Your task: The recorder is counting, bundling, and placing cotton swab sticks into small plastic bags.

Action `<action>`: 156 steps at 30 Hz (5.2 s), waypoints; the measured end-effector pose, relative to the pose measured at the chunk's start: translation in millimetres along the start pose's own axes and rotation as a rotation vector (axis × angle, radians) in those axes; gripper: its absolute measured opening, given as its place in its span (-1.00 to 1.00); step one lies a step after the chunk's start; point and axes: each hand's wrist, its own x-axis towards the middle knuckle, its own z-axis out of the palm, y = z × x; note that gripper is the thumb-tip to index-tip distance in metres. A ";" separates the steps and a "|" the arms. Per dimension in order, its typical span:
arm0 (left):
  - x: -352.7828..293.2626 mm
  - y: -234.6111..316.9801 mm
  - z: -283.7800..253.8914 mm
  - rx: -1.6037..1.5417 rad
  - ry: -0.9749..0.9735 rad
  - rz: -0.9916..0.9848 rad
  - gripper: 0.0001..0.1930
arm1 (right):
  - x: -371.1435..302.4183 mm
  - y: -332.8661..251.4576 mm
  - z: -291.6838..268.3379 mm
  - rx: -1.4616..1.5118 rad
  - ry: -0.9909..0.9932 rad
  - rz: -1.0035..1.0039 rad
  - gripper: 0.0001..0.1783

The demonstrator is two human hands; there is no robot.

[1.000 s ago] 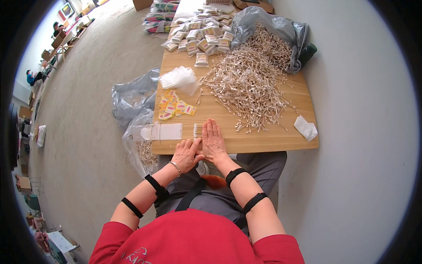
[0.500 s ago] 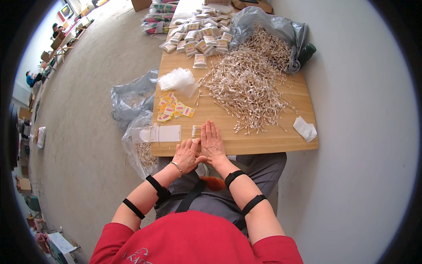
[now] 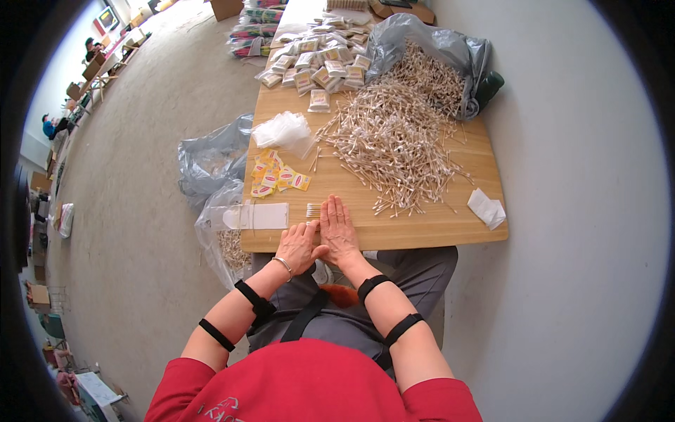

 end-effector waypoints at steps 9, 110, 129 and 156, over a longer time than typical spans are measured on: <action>8.6 1.8 -6.4 -0.021 -0.059 -0.074 -0.23 | 0.3 -1.3 -1.2 0.032 -0.007 0.007 0.03; -21.8 -153.5 -52.3 -0.058 0.323 -0.109 -0.26 | 68.0 -142.0 22.2 0.378 -0.124 0.073 -0.06; -39.4 -202.3 -70.3 -0.050 0.167 -0.206 -0.13 | 84.0 -184.8 29.4 0.416 -0.093 0.031 0.01; -19.8 -215.1 -7.1 -1.144 0.664 -0.580 -0.84 | 93.0 -207.1 25.6 0.382 -0.185 0.004 0.00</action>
